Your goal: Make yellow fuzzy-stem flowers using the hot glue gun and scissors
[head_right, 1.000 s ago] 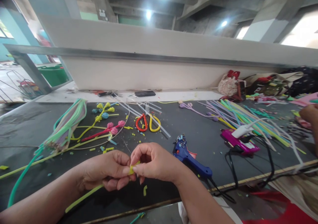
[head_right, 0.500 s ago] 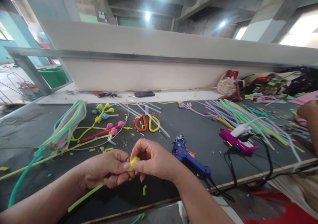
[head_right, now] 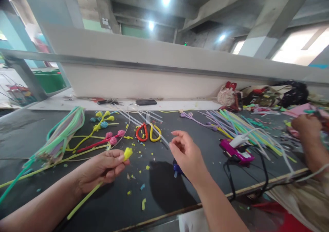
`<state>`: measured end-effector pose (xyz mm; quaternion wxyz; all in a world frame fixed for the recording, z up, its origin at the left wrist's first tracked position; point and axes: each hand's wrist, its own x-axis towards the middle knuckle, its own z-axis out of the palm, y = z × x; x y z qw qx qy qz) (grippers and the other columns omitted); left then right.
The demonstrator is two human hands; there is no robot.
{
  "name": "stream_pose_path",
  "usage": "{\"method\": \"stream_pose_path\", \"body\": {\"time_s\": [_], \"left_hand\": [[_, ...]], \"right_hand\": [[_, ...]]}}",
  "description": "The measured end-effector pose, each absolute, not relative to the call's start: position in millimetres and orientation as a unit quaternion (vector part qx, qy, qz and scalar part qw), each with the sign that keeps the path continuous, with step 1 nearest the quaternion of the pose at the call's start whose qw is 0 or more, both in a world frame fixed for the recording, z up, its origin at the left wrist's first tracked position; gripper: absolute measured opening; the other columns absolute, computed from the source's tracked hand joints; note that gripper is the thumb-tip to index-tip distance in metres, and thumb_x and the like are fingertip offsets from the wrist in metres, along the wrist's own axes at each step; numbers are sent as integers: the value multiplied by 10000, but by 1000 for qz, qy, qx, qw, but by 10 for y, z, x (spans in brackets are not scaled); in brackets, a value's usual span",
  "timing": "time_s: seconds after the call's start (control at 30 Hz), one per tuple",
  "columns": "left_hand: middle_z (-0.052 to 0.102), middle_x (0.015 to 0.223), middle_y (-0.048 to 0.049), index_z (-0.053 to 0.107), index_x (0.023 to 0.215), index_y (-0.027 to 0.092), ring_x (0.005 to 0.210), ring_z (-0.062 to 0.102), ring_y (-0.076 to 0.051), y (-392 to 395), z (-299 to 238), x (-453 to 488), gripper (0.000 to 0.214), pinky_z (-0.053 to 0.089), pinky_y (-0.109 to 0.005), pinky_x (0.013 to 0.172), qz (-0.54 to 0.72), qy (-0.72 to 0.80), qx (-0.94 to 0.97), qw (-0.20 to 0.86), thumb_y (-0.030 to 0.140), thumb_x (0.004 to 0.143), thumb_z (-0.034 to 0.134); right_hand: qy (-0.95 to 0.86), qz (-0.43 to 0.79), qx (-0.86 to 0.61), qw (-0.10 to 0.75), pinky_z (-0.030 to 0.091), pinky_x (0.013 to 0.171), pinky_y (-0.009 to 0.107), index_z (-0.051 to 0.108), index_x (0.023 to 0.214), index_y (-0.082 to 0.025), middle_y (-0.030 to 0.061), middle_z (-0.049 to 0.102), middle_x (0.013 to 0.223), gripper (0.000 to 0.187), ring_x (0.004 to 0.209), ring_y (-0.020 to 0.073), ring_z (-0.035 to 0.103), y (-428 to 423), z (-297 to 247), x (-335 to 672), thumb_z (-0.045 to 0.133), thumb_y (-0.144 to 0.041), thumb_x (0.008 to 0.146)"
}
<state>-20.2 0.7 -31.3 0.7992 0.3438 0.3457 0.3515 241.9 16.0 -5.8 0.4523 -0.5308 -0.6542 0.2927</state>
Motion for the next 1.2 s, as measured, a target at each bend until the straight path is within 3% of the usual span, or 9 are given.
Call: {"method": "stream_pose_path", "body": {"time_s": [0.13, 0.33, 0.47, 0.63, 0.7, 0.83, 0.93, 1.07, 1.2], "left_hand": [[515, 572, 17, 638, 761, 98, 395, 360, 0, 30, -324, -241, 188, 185, -109, 353, 386, 334, 332, 793, 278, 755, 688], [497, 594, 23, 622, 790, 106, 415, 387, -8, 44, -351, -257, 216, 195, -112, 365, 398, 335, 326, 789, 305, 750, 697], [490, 591, 27, 606, 795, 108, 400, 367, -7, 50, -347, -249, 227, 166, -119, 354, 394, 318, 322, 800, 302, 737, 709], [481, 594, 32, 587, 812, 115, 390, 348, -5, 60, -358, -241, 185, 147, -121, 341, 393, 285, 315, 816, 281, 781, 665], [483, 596, 32, 585, 813, 118, 388, 344, -4, 63, -359, -239, 173, 144, -121, 340, 391, 274, 318, 819, 278, 797, 646], [489, 593, 30, 584, 798, 118, 381, 344, -5, 59, -346, -227, 169, 142, -124, 337, 384, 264, 321, 824, 276, 797, 645], [490, 576, 31, 591, 795, 115, 372, 332, -5, 52, -339, -219, 178, 144, -129, 338, 384, 263, 327, 822, 285, 796, 645], [509, 568, 19, 597, 786, 113, 371, 346, -9, 39, -332, -219, 194, 131, -135, 341, 381, 275, 336, 816, 303, 809, 628], [521, 565, 13, 602, 782, 113, 366, 358, -16, 30, -329, -218, 204, 134, -142, 335, 382, 272, 343, 814, 314, 805, 629]], "right_hand": [[-670, 134, -670, 290, 458, 699, 314, 528, 974, -182, 33, 595, 826, 227, 717, 172, 578, 67, -119, 2843, 515, -299, 780], [-696, 111, -699, 119, 406, 907, 385, 527, 1089, -153, 126, 568, 1122, 490, 1057, 275, 531, -110, -248, 2981, 656, -304, 641], [-720, 102, -682, 84, 417, 862, 374, 587, 959, -162, 117, 598, 1021, 283, 975, 268, 571, -69, -293, 3040, 579, -246, 689], [-701, 33, -696, 154, 466, 747, 343, 594, 845, -185, 98, 627, 905, 208, 836, 248, 624, 60, -251, 3172, 518, -221, 654], [-676, 12, -699, 232, 487, 662, 324, 576, 833, -208, 73, 644, 831, 212, 751, 238, 629, 33, -170, 3107, 551, -249, 626], [-712, 87, -563, 410, 491, 493, 296, 575, 908, -236, 34, 641, 660, 203, 544, 208, 605, -205, -69, 2728, 571, -335, 731], [-748, 115, -512, 406, 480, 455, 276, 611, 882, -243, 29, 641, 636, 182, 495, 190, 589, -393, -60, 2386, 605, -330, 722], [-796, 129, -468, 362, 518, 556, 252, 621, 862, -243, 44, 686, 773, 134, 623, 194, 648, -496, 14, 2088, 618, -270, 730], [-807, 105, -458, 359, 530, 601, 268, 611, 843, -244, 46, 683, 775, 100, 633, 199, 655, -503, 48, 2003, 622, -267, 746]]}}
